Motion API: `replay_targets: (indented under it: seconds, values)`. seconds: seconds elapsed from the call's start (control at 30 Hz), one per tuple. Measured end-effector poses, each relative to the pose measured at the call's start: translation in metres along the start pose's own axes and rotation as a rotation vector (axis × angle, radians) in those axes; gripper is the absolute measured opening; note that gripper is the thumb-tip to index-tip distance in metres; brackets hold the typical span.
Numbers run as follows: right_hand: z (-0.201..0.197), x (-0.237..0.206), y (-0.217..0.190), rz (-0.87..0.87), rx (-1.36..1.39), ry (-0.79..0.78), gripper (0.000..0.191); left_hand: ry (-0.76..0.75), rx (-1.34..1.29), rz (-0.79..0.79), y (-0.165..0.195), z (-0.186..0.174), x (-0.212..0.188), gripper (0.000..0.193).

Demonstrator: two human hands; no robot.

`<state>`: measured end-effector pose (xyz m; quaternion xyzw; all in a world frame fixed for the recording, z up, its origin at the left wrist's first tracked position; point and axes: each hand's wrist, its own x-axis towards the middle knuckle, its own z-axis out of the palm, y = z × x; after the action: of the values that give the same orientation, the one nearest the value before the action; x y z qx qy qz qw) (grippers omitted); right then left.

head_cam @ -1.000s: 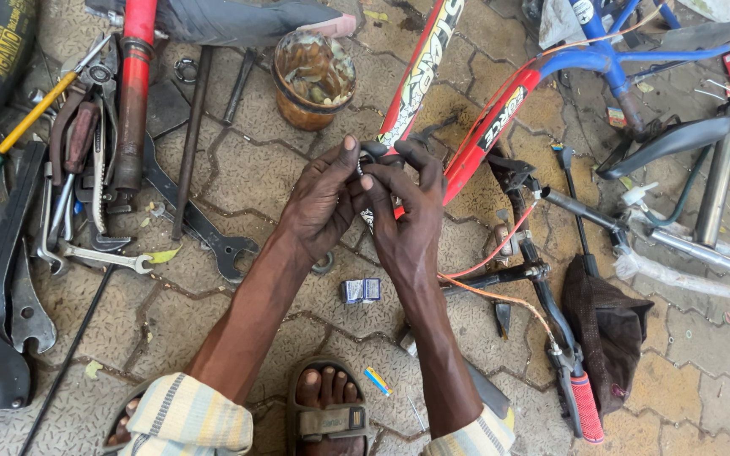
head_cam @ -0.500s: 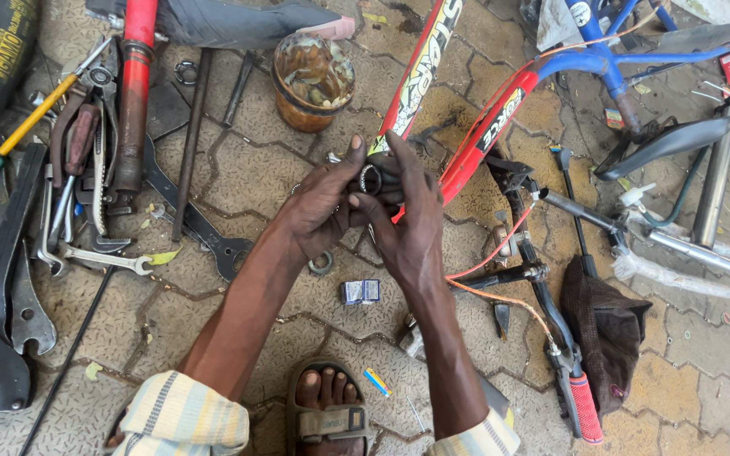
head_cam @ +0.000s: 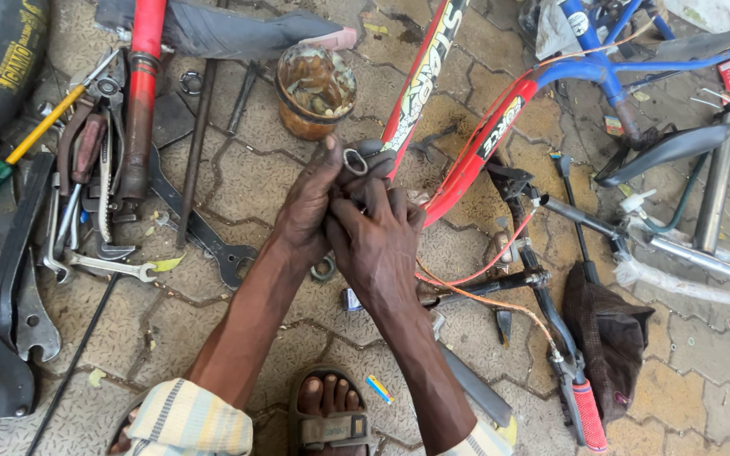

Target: The person cleans a bicycle headset bearing cup with a rag, applies grease from a container, and places ball bearings into the cup. The person then opens a small box of bearings and arranges them into a ring inside the cup.

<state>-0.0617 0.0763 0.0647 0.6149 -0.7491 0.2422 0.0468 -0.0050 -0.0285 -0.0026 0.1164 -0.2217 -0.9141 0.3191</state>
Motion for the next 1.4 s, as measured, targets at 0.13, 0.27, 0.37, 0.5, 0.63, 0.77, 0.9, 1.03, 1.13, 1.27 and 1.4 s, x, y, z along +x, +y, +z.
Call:
replay_targets:
  seconds: [0.13,0.27,0.37,0.5,0.63,0.77,0.9,1.03,1.13,1.27,1.4]
  values:
    - [-0.002,0.002,0.001,0.025,0.077,0.008,0.022,-0.069,-0.108,-0.006,-0.002,0.002,-0.001,0.060]
    - [-0.008,0.006,0.003,0.066,0.412,0.150,0.015,-0.100,-0.236,0.004,-0.002,0.001,0.002,0.056]
    - [-0.014,0.010,0.007,0.101,0.458,0.249,0.015,-0.144,-0.243,0.005,-0.002,-0.001,0.001,0.054]
    - [-0.016,0.017,0.013,0.067,0.370,0.256,0.013,-0.163,-0.289,-0.026,-0.004,-0.004,-0.004,0.047]
    - [-0.014,0.017,0.017,0.075,0.392,0.244,0.012,-0.120,-0.255,-0.035,-0.005,-0.002,-0.006,0.043]
    - [-0.012,0.014,0.023,0.061,0.404,0.244,0.013,-0.131,-0.224,-0.016,-0.004,0.000,-0.005,0.040]
    - [-0.009,0.011,0.026,0.093,0.393,0.249,0.015,-0.146,-0.220,-0.002,-0.005,0.000,-0.004,0.040]
    - [-0.007,0.009,0.030,0.114,0.399,0.238,0.019,-0.164,-0.249,-0.015,-0.006,-0.003,-0.005,0.042]
    - [-0.006,0.010,0.034,0.223,0.624,0.238,0.021,-0.103,-0.266,-0.052,-0.005,-0.003,-0.005,0.046]
    - [-0.006,0.006,0.038,0.260,0.830,0.197,0.021,-0.080,-0.238,-0.056,-0.003,-0.002,-0.004,0.048]
    - [-0.005,0.004,0.040,0.250,0.799,0.194,0.019,-0.042,-0.248,-0.050,-0.003,0.000,-0.004,0.053]
